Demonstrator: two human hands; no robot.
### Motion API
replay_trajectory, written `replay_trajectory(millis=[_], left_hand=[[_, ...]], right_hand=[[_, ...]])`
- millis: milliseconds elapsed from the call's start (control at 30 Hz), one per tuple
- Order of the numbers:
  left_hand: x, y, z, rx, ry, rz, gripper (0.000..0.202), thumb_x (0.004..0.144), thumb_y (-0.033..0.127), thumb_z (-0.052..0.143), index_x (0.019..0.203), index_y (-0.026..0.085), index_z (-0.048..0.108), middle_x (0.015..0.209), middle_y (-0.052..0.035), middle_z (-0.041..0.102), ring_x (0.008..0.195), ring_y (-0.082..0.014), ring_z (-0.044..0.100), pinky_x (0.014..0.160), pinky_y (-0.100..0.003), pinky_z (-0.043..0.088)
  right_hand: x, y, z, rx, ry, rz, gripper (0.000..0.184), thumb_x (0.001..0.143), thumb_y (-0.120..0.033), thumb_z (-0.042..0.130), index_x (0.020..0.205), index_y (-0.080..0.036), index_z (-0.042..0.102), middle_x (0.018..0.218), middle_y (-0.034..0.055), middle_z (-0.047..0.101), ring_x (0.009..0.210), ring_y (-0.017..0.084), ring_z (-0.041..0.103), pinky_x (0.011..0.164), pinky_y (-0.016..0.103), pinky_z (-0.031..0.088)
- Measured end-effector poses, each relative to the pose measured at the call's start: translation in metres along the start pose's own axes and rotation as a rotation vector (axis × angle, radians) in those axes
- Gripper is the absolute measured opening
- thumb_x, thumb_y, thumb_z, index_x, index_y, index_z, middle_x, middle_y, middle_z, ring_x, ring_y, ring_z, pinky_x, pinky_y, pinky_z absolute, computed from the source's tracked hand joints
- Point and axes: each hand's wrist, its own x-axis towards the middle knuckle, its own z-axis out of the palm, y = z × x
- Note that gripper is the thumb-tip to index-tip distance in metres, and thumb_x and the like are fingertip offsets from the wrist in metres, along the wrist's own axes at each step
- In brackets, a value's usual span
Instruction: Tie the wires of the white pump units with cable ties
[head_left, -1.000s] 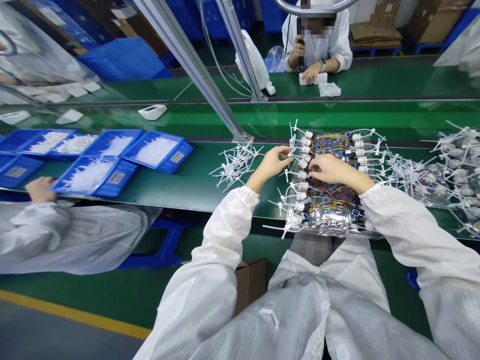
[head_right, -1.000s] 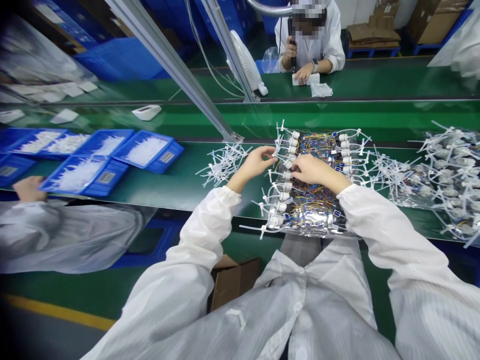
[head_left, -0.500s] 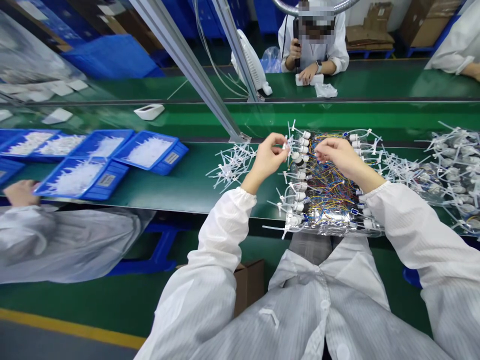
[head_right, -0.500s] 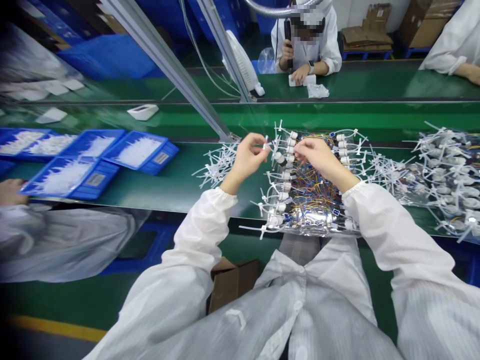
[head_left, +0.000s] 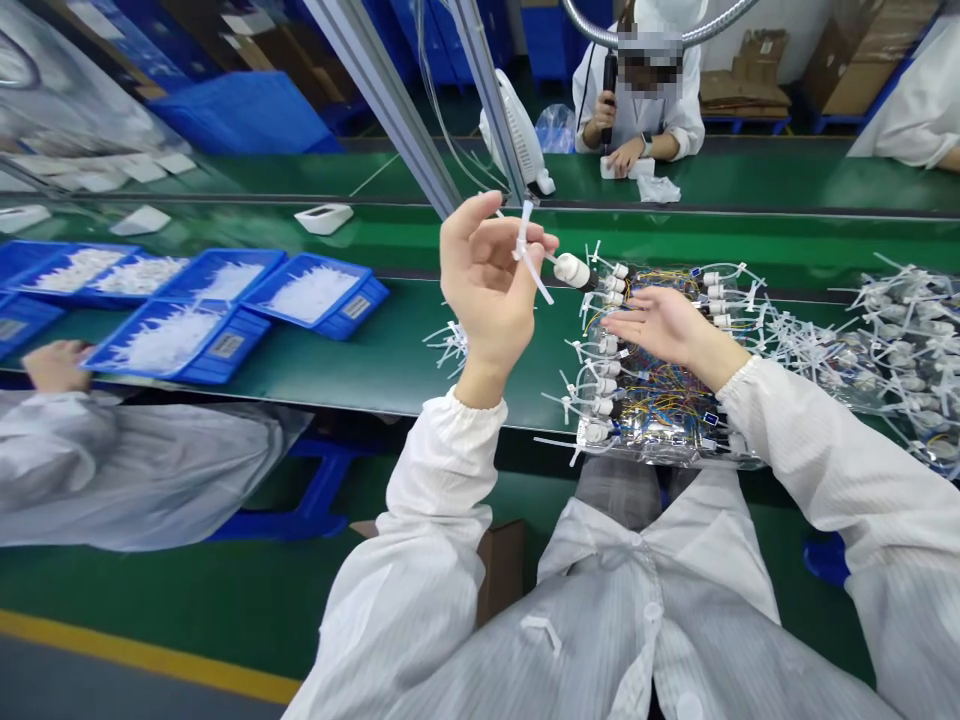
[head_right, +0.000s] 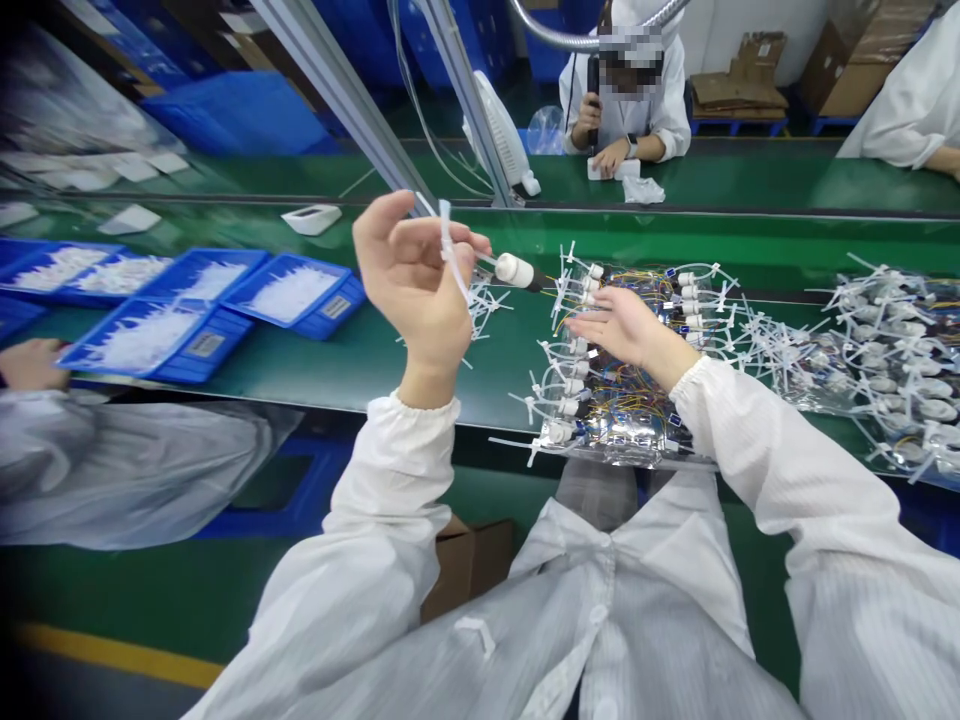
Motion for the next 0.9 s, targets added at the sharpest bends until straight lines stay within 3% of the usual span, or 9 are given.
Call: replay_trajectory(millis=[133, 267, 400, 567, 633, 733, 800, 900], left_hand=[[-0.003, -0.027, -0.013, 0.027, 0.034, -0.146, 0.046, 0.097, 0.048, 0.087, 0.132, 0.029, 0.063, 0.109, -0.002, 0.071, 0.104, -0.0201, 0.081, 0.094, -0.036, 0.07], [-0.01, -0.05, -0.02, 0.048, 0.088, -0.19, 0.05, 0.097, 0.055, 0.084, 0.134, 0.028, 0.063, 0.111, -0.0032, 0.071, 0.105, -0.019, 0.08, 0.095, -0.034, 0.07], [-0.015, -0.05, -0.017, 0.065, 0.076, -0.204, 0.057, 0.096, 0.061, 0.084, 0.137, 0.028, 0.061, 0.113, -0.0034, 0.072, 0.105, -0.0187, 0.079, 0.098, -0.036, 0.07], [-0.006, -0.028, -0.013, -0.028, 0.117, -0.125, 0.054, 0.095, 0.058, 0.087, 0.134, 0.03, 0.062, 0.112, -0.0002, 0.07, 0.105, -0.0172, 0.079, 0.101, -0.037, 0.069], [-0.003, -0.014, -0.011, -0.112, 0.137, -0.062, 0.055, 0.093, 0.054, 0.09, 0.133, 0.03, 0.061, 0.109, 0.0027, 0.069, 0.1, -0.014, 0.077, 0.1, -0.036, 0.069], [-0.006, 0.016, -0.007, -0.182, 0.139, -0.025, 0.052, 0.095, 0.05, 0.09, 0.134, 0.031, 0.061, 0.106, 0.0038, 0.068, 0.094, -0.0119, 0.076, 0.096, -0.032, 0.069], [-0.015, 0.041, -0.006, -0.212, 0.098, -0.028, 0.048, 0.097, 0.047, 0.089, 0.135, 0.032, 0.063, 0.104, 0.0034, 0.067, 0.094, -0.0122, 0.076, 0.095, -0.031, 0.069], [-0.033, 0.08, -0.011, -0.256, 0.062, -0.003, 0.041, 0.099, 0.041, 0.086, 0.135, 0.035, 0.066, 0.097, 0.0043, 0.065, 0.081, -0.0093, 0.073, 0.083, -0.026, 0.067]], right_hand=[[-0.016, 0.006, -0.02, -0.021, 0.106, -0.056, 0.056, 0.09, -0.02, 0.061, 0.143, -0.022, 0.044, 0.127, 0.0186, 0.073, 0.114, 0.027, 0.082, 0.116, 0.049, 0.064], [-0.032, 0.01, -0.036, -0.016, 0.167, -0.099, 0.078, 0.083, -0.01, 0.059, 0.157, -0.026, 0.038, 0.122, 0.0128, 0.074, 0.113, 0.027, 0.082, 0.108, 0.051, 0.068], [-0.038, 0.015, -0.038, 0.07, 0.236, -0.093, 0.066, 0.082, -0.004, 0.059, 0.145, -0.023, 0.049, 0.105, 0.0066, 0.07, 0.104, 0.025, 0.082, 0.1, 0.043, 0.071], [-0.048, 0.016, -0.018, 0.081, 0.254, -0.319, 0.032, 0.088, -0.009, 0.064, 0.117, -0.023, 0.061, 0.099, 0.0027, 0.068, 0.089, 0.018, 0.077, 0.092, 0.035, 0.071], [-0.049, 0.014, -0.003, 0.153, 0.146, -0.235, 0.022, 0.096, -0.023, 0.065, 0.117, -0.02, 0.062, 0.104, 0.0081, 0.072, 0.095, 0.021, 0.078, 0.09, 0.035, 0.072], [-0.041, 0.009, 0.018, 0.285, 0.006, 0.014, 0.036, 0.103, -0.04, 0.059, 0.128, -0.015, 0.061, 0.116, 0.0196, 0.076, 0.112, 0.029, 0.079, 0.087, 0.039, 0.074], [-0.03, 0.004, 0.027, 0.365, 0.011, 0.049, 0.036, 0.106, -0.039, 0.054, 0.131, -0.013, 0.061, 0.117, 0.0211, 0.076, 0.113, 0.028, 0.08, 0.083, 0.036, 0.074], [-0.013, -0.006, 0.031, 0.491, 0.085, 0.01, 0.027, 0.111, -0.03, 0.044, 0.122, -0.014, 0.063, 0.105, 0.0162, 0.076, 0.091, 0.018, 0.078, 0.07, 0.024, 0.071]])
